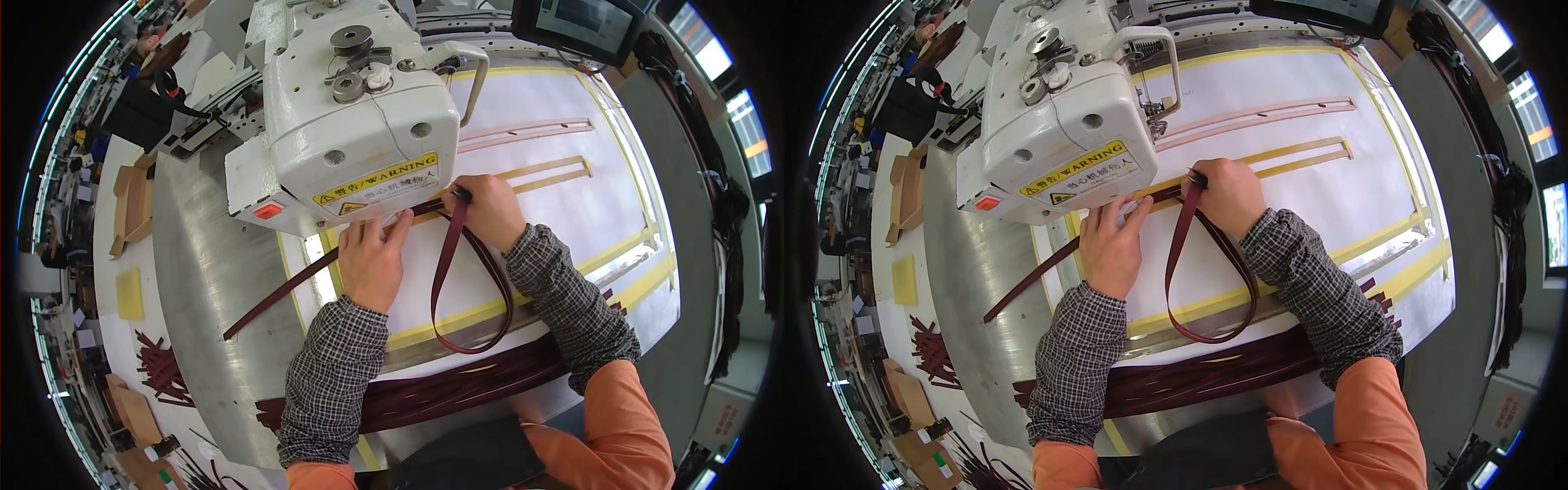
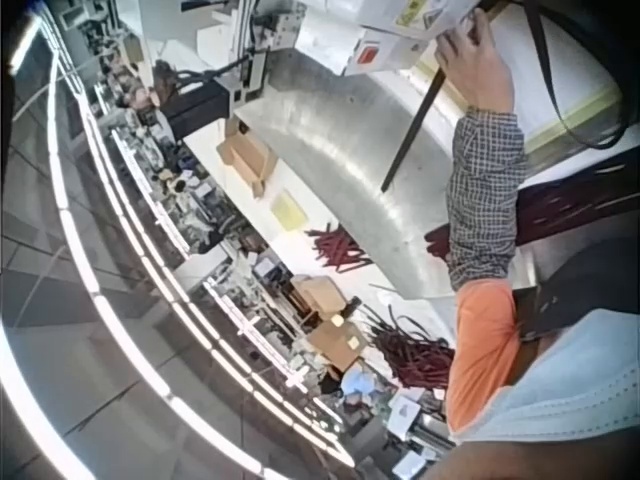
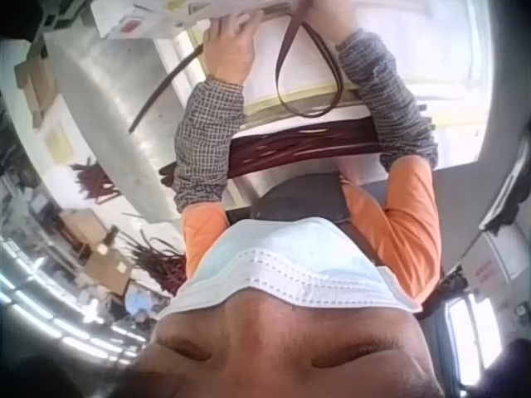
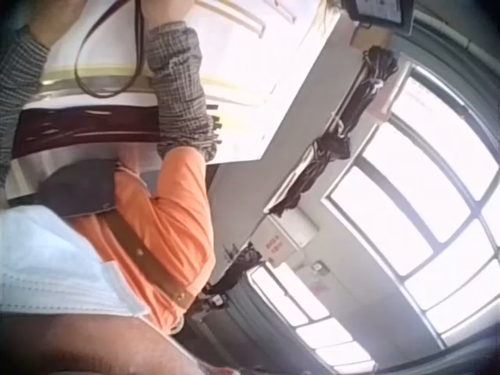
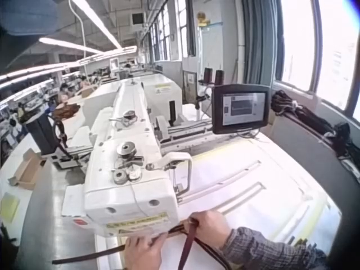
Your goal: Placing leather strips into a template for processing by an automated sewing machine.
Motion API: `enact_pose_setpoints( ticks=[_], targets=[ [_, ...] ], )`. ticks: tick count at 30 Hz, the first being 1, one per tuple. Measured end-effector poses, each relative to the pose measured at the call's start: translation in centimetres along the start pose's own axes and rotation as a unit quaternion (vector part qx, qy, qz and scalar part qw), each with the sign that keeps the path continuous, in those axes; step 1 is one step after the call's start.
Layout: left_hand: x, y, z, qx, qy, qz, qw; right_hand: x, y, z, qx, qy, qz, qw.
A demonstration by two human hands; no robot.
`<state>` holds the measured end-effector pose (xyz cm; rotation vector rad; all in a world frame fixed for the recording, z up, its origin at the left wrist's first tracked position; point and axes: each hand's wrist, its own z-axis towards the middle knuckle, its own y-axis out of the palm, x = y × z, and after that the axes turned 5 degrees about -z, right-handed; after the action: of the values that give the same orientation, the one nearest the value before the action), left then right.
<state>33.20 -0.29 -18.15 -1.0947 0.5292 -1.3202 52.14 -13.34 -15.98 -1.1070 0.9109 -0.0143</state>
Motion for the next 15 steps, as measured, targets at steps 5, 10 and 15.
enact_pose_setpoints(
  ticks=[5, 10, 15],
  targets=[
    [0.0, 0.2, -0.1, 0.003, -0.003, -0.001, 1.000, -0.6, 0.4, -0.1, -0.008, 0.002, -0.011, 1.000],
    [0.1, 0.0, -0.1, -0.002, -0.011, -0.006, 1.000, 0.3, 0.1, 0.6, -0.024, 0.024, 0.009, 0.999],
    [0.1, 0.2, -0.1, 0.005, -0.008, -0.006, 1.000, 0.1, -0.6, 1.4, -0.049, 0.036, 0.014, 0.998]
  ],
)
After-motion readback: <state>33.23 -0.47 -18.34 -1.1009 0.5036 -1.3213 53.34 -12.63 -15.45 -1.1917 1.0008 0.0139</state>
